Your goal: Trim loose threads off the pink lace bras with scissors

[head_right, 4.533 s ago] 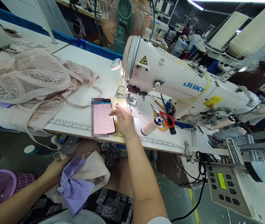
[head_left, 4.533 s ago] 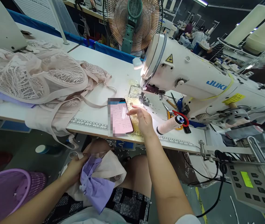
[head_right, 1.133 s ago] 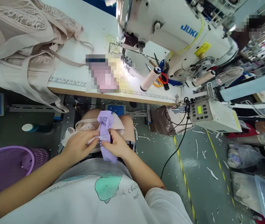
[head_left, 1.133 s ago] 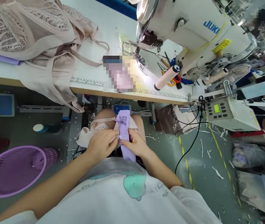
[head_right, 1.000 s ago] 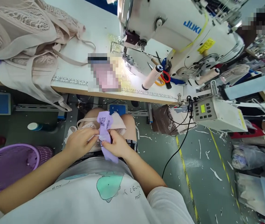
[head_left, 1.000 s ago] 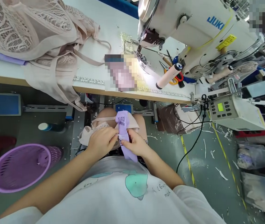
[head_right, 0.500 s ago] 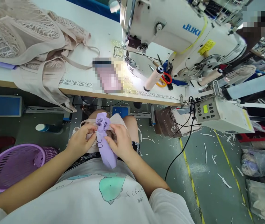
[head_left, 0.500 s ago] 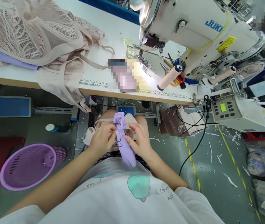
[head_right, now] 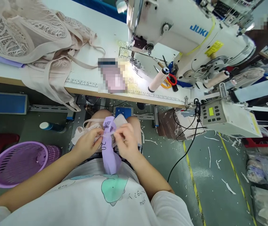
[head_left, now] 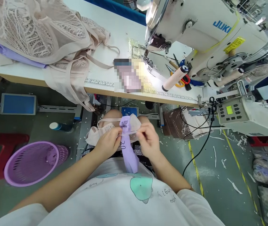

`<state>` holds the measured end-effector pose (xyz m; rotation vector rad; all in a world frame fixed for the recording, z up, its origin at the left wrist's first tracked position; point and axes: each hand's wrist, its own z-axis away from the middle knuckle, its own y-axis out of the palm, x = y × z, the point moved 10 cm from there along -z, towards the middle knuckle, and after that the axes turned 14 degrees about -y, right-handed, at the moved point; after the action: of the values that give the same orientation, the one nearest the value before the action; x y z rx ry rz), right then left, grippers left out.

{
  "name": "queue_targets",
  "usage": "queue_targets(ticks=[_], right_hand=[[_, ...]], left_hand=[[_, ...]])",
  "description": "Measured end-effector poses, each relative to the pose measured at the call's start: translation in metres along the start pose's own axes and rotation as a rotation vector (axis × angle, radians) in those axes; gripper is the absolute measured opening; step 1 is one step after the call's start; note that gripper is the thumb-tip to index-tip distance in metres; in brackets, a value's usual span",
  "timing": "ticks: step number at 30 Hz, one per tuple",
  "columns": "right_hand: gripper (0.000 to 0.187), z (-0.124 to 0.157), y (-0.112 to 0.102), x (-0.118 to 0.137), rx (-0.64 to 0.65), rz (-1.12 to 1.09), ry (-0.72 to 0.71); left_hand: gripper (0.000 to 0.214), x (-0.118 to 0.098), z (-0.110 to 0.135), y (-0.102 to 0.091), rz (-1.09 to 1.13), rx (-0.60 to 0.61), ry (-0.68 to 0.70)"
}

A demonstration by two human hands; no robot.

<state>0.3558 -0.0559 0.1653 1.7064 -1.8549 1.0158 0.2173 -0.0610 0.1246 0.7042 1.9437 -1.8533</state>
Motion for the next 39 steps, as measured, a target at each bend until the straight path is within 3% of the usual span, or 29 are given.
queue_targets(ticks=[3, 7, 9, 12, 15, 18, 26, 31, 35, 37, 39], right_hand=[[0.014, 0.003, -0.026, -0.009, -0.154, -0.137, 0.133], [0.017, 0.004, -0.026, -0.012, -0.140, -0.232, 0.152], [0.014, 0.004, -0.009, -0.012, 0.004, -0.166, 0.135], [0.019, 0.013, 0.035, -0.013, 0.327, -0.028, 0.114], [0.005, 0.025, 0.060, -0.019, 0.441, 0.025, 0.134], [0.008, 0.038, 0.077, -0.025, 0.495, -0.053, 0.196], [0.008, 0.048, 0.089, -0.038, 0.357, -0.194, 0.374], [0.025, 0.059, 0.098, -0.039, 0.370, -0.653, 0.632], [0.021, 0.075, 0.096, -0.030, 0.375, -0.855, 0.838], [0.020, 0.079, 0.097, -0.025, 0.310, -0.952, 0.918], [0.019, 0.075, 0.097, -0.020, 0.192, -1.066, 0.899]], left_hand=[[0.014, 0.003, -0.001, -0.002, 0.020, 0.010, -0.014], [0.014, -0.002, -0.002, -0.005, 0.037, 0.013, 0.003], [0.013, -0.007, -0.001, -0.010, 0.048, -0.016, 0.030], [0.013, -0.014, 0.004, -0.018, 0.086, -0.056, 0.074], [0.015, -0.012, 0.009, -0.023, 0.086, -0.058, 0.068], [0.015, -0.002, 0.014, -0.025, 0.071, -0.062, 0.027], [0.021, 0.013, 0.023, -0.015, 0.072, -0.018, -0.073], [0.023, 0.029, 0.020, -0.011, 0.040, 0.090, -0.148], [0.023, 0.052, 0.020, -0.011, 0.058, 0.115, -0.250], [0.023, 0.059, 0.022, -0.009, 0.098, 0.110, -0.277], [0.022, 0.065, 0.024, -0.002, 0.145, 0.111, -0.305]])
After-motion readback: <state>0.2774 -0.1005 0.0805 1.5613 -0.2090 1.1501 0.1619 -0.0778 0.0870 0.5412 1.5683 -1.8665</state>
